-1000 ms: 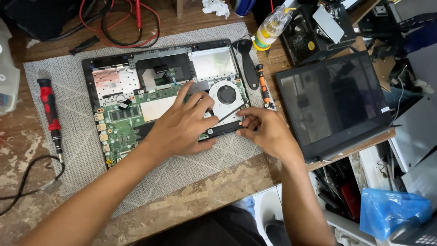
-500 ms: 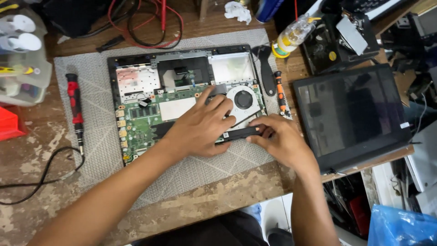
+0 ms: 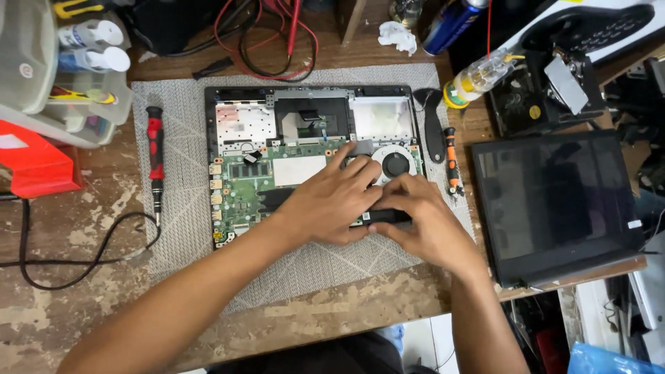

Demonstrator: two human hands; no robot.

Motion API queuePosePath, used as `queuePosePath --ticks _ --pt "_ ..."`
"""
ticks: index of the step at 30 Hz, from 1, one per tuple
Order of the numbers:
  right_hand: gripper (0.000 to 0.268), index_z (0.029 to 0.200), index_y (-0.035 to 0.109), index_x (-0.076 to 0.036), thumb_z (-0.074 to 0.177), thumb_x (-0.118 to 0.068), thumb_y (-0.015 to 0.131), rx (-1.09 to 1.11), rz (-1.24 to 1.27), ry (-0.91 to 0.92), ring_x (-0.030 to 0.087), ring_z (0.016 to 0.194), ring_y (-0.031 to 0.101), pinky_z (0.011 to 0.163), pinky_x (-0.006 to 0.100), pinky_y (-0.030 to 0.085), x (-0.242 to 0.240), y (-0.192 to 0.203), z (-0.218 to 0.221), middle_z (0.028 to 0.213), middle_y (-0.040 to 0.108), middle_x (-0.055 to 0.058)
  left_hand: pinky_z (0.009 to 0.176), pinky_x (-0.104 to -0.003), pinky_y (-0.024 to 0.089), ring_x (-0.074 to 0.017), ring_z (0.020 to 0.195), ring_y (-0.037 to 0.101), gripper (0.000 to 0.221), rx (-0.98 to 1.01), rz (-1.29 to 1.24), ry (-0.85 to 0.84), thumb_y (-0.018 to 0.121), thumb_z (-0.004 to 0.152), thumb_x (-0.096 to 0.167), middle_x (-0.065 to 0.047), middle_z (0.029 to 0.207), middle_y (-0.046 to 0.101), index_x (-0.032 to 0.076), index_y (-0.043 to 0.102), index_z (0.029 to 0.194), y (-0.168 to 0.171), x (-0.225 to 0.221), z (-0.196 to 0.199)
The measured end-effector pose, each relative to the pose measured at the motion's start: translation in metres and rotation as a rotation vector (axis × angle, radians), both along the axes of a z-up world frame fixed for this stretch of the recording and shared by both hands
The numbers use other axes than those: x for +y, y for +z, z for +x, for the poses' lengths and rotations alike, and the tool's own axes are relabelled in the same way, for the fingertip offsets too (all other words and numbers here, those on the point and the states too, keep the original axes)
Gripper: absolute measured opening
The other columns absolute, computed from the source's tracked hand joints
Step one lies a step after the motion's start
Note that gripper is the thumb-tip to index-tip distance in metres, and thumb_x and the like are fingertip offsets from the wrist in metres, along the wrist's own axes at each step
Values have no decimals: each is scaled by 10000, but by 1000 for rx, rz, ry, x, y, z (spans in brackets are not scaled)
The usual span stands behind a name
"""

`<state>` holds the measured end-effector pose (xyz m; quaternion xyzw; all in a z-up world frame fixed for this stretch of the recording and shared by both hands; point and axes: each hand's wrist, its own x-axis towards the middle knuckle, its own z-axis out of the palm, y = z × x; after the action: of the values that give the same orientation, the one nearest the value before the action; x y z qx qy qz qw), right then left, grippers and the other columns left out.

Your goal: Disassembling a laptop by disconnecting internal ribbon cables and removing the motherboard from the chassis.

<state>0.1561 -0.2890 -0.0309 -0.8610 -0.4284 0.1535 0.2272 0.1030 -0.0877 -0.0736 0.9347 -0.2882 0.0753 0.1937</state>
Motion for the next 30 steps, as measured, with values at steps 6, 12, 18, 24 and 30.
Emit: queuePosePath --ticks 6,12,18,24,30 --pt "153 923 833 -161 778 -209 834 65 7 -21 266 986 609 939 428 421 3 -2 -3 972 701 77 1200 -663 220 -320 1232 536 426 26 -24 8 736 844 430 -110 1099 538 49 692 1031 0 3 -2" --pt "243 961 814 -146 729 -206 858 107 39 -48 274 960 569 958 423 362 -2 -21 -5 976 678 88 1213 -704 139 -372 1369 460 537 172 -14 -30 752 847 430 -194 1282 543 54 665 1221 14 14 -7" --pt "279 942 812 -149 691 -234 898 103 42 -91 264 936 556 949 419 347 1 -27 -4 967 657 83 1180 -682 192 -457 1415 372 1042 365 14 139 856 747 551 -324 1479 411 65 380 1536 56 58 -18" --pt "294 909 798 -136 671 -255 924 51 26 -96 263 921 539 940 412 344 7 -27 -7 949 639 79 1142 -658 243 -473 1370 437 1314 265 78 204 832 653 760 -331 1451 464 58 257 1603 34 66 -18" --pt "256 871 785 -132 706 -283 910 30 71 -64 254 888 560 935 403 360 17 -15 -9 894 683 81 1096 -670 295 -517 1337 460 1270 303 143 191 820 670 712 -368 1451 458 66 263 1612 40 62 -19"
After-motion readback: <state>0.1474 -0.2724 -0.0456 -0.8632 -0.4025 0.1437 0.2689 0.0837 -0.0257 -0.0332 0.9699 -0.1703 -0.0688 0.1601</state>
